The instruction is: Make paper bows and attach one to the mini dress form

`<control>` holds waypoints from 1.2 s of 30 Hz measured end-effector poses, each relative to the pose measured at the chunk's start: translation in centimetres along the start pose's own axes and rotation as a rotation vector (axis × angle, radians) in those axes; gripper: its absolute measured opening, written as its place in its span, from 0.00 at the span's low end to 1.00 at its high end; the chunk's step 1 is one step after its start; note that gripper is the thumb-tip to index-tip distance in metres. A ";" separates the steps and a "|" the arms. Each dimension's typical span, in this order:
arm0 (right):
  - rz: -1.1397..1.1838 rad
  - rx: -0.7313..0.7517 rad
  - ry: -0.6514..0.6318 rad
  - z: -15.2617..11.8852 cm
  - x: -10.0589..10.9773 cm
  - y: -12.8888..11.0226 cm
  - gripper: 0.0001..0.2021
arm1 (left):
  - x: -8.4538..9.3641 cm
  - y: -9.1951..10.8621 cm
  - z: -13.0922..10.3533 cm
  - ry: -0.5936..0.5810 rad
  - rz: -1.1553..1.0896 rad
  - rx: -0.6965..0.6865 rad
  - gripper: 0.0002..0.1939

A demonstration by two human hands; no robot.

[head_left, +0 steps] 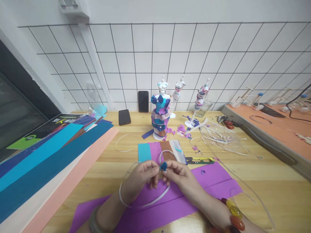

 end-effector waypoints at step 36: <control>0.025 0.052 -0.030 -0.1 0.1 -0.1 0.09 | -0.1 -0.3 -0.2 -0.129 -0.377 0.099 0.08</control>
Point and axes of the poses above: each hand's wrist, its own z-axis towards the middle knuckle, its own x-axis out of the back of the hand, y = z × x, the point moved 1 cm from there along z, towards the middle knuckle, and after that the axes turned 4 degrees about -x, right-handed, at the moved point
